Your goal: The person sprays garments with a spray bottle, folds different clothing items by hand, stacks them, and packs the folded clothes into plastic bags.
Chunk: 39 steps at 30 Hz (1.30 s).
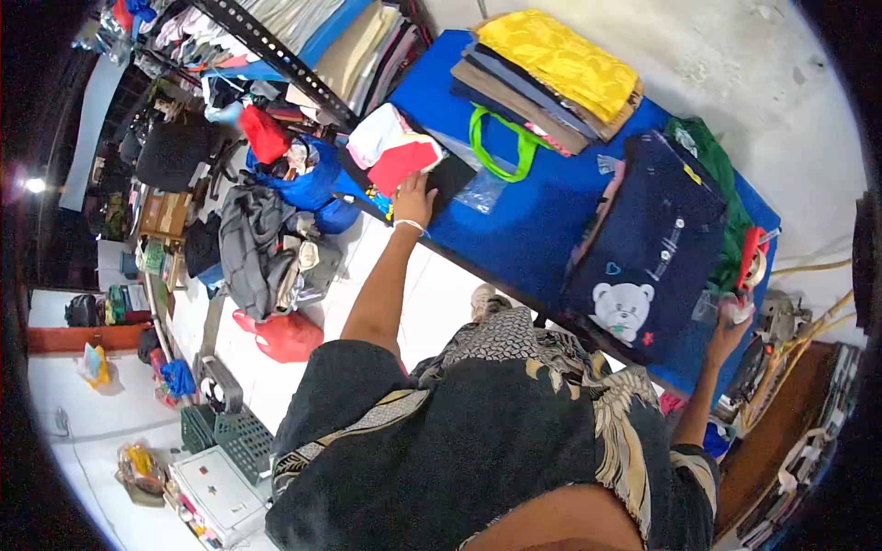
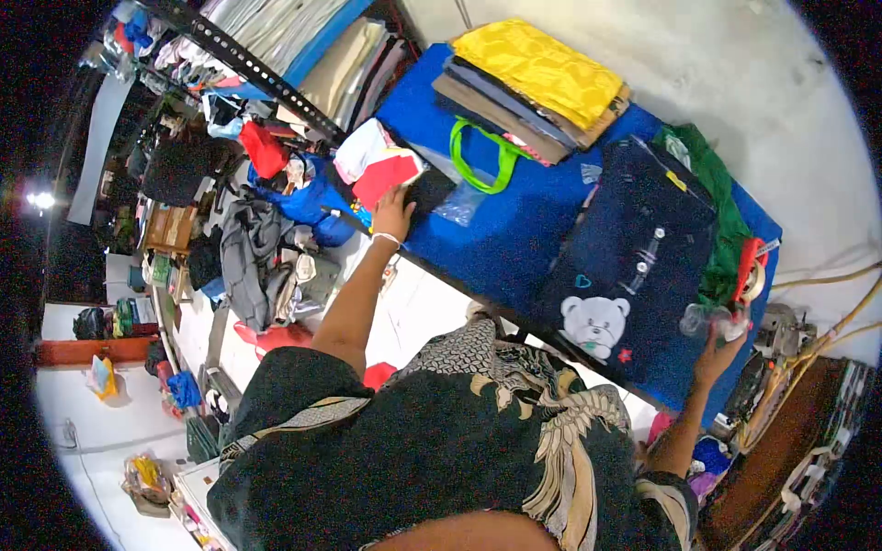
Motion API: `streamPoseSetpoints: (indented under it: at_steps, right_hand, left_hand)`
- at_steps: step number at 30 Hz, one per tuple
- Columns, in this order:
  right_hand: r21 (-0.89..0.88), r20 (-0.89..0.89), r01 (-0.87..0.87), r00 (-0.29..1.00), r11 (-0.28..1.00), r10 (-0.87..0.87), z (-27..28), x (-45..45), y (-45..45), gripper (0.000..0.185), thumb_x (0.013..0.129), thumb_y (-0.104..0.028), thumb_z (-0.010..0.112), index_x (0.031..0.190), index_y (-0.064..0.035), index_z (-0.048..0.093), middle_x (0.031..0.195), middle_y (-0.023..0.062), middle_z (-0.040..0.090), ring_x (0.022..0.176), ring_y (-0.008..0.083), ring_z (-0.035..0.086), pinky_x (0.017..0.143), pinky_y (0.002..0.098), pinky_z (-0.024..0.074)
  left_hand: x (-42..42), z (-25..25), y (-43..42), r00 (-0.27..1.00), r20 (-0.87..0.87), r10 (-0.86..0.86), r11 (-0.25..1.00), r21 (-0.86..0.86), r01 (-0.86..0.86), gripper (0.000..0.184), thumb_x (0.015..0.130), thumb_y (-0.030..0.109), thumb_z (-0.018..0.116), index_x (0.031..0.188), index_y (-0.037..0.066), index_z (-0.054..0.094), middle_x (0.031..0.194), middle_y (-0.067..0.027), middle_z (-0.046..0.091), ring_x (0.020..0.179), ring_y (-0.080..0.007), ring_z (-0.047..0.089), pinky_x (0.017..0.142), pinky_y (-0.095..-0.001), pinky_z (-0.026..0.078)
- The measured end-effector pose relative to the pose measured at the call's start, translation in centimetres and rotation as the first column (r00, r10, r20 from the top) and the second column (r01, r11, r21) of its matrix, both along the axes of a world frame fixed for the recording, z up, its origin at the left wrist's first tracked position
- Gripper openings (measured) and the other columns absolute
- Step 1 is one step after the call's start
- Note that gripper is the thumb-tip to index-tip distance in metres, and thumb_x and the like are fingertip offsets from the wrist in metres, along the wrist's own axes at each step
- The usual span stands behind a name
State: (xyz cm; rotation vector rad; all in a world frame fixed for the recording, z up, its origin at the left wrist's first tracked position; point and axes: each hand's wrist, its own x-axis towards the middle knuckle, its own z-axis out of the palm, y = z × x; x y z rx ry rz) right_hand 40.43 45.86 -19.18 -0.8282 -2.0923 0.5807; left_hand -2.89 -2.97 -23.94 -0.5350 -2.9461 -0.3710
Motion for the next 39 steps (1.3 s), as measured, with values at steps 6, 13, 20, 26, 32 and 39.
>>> streamPoseSetpoints:
  at_steps: [6, 13, 20, 26, 32, 39]
  right_hand:
    - [0.192, -0.072, 0.382, 0.924, 0.904, -0.375, 7.0, -4.5, -6.5, 0.06, 0.083, -0.027, 0.057, 0.127, 0.0044, 0.03, 0.129, 0.0197, 0.033, 0.119, 0.0286, 0.033, 0.101, 0.0371, 0.0225]
    - [0.178, -0.346, -0.072, 0.929, 0.981, 0.131, 12.8, -15.8, -18.3, 0.054, 0.084, -0.02, 0.054, 0.126, 0.0029, 0.03, 0.118, 0.0151, 0.044, 0.101, 0.0226, 0.048, 0.089, 0.0344, 0.0363]
    - [0.059, 0.004, -0.442, 0.897, 0.895, 0.442, 15.2, -20.9, -27.4, 0.033, 0.08, -0.008, 0.055, 0.111, -0.0005, 0.049, 0.113, 0.0151, 0.051, 0.096, 0.0229, 0.053, 0.086, 0.0316, 0.0388]
    - [-0.662, -0.151, -0.571, 0.736, 0.485, 0.66, 12.0, -22.1, -31.8, 0.032, 0.08, -0.009, 0.057, 0.111, -0.0021, 0.05, 0.105, 0.0094, 0.055, 0.095, 0.0161, 0.053, 0.08, 0.0281, 0.0431]
    - [-0.701, -0.668, -0.713, 0.653, -0.008, 0.358, 9.8, -23.1, -30.0, 0.056, 0.085, -0.028, 0.052, 0.128, -0.0012, 0.03, 0.129, 0.0105, 0.038, 0.119, 0.0226, 0.037, 0.098, 0.0359, 0.0302]
    - [-0.479, -0.846, -0.871, 0.491, -0.111, -0.208, 14.9, -19.4, -26.1, 0.051, 0.089, -0.032, 0.041, 0.13, -0.0045, 0.028, 0.129, 0.0093, 0.04, 0.118, 0.0239, 0.04, 0.1, 0.0389, 0.0288]
  left_hand:
    - [-0.8, 3.0, -1.0, 0.974, -0.105, -0.203, 0.974, -0.124, 0.19, 0.059, 0.073, 0.047, 0.057, 0.117, 0.009, 0.047, 0.123, -0.01, 0.042, 0.118, -0.0256, 0.036, 0.097, -0.0509, 0.023]
    - [-5.5, 1.9, -2.0, 0.982, -0.099, -0.163, 0.985, -0.065, 0.158, 0.066, 0.064, 0.025, 0.061, 0.122, 0.004, 0.039, 0.122, -0.0146, 0.042, 0.116, -0.0287, 0.037, 0.097, -0.0488, 0.026]
    - [-8.8, -1.9, -1.0, 0.96, -0.111, -0.257, 0.92, -0.333, 0.207, 0.046, 0.074, 0.025, 0.052, 0.112, 0.001, 0.047, 0.101, -0.0154, 0.055, 0.097, -0.0304, 0.053, 0.075, -0.0456, 0.044]
    - [-11.6, 5.3, -1.0, 0.903, 0.147, -0.403, 0.887, 0.306, 0.346, 0.028, 0.077, 0.019, 0.052, 0.089, -0.005, 0.058, 0.081, -0.0197, 0.062, 0.073, -0.0294, 0.062, 0.062, -0.0364, 0.047]
    - [-1.6, 19.1, 7.5, 0.021, 0.563, -0.826, 0.524, 0.782, -0.337, 0.03, 0.076, 0.012, 0.055, 0.1, -0.005, 0.056, 0.087, -0.0087, 0.063, 0.076, -0.0173, 0.062, 0.07, -0.0275, 0.048]
    - [7.9, 23.2, 18.9, 0.067, 0.284, -0.956, 0.291, 0.913, 0.286, 0.037, 0.078, 0.015, 0.058, 0.111, -0.001, 0.051, 0.103, -0.01, 0.057, 0.089, -0.0145, 0.055, 0.077, -0.0253, 0.043]
